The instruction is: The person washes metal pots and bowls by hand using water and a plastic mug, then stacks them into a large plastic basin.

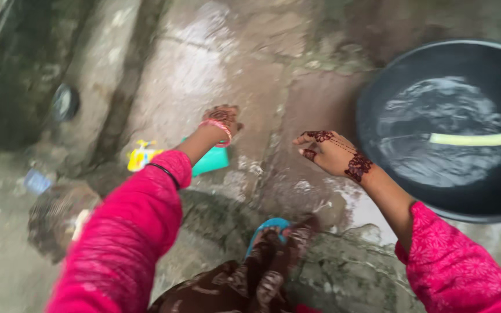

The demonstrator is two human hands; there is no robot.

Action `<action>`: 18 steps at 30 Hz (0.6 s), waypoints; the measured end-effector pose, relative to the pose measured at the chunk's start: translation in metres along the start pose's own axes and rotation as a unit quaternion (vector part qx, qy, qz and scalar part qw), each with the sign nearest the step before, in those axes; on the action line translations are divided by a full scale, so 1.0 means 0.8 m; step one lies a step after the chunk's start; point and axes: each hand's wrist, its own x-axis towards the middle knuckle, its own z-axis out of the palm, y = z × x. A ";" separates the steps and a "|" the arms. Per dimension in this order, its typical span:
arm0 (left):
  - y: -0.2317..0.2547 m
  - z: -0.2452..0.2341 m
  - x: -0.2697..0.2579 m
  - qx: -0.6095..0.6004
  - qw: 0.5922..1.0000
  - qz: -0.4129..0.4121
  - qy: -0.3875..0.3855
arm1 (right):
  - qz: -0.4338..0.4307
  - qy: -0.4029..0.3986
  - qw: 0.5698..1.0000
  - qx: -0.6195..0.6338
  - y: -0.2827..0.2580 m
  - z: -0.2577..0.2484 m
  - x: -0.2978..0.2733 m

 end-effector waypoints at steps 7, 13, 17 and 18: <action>-0.155 0.265 0.001 -0.229 0.871 -0.401 0.166 | -0.025 -0.076 0.996 0.028 0.000 0.083 0.059; -0.134 0.289 -0.001 -0.481 0.738 -0.454 0.130 | -0.005 -0.060 0.996 0.070 0.001 0.074 0.047; -0.094 0.267 0.074 -0.759 0.533 -0.352 0.125 | 0.065 -0.031 0.997 0.016 0.014 0.044 0.030; -0.078 0.268 0.095 -0.803 0.504 -0.303 0.097 | 0.074 -0.023 0.997 0.019 0.019 0.039 0.025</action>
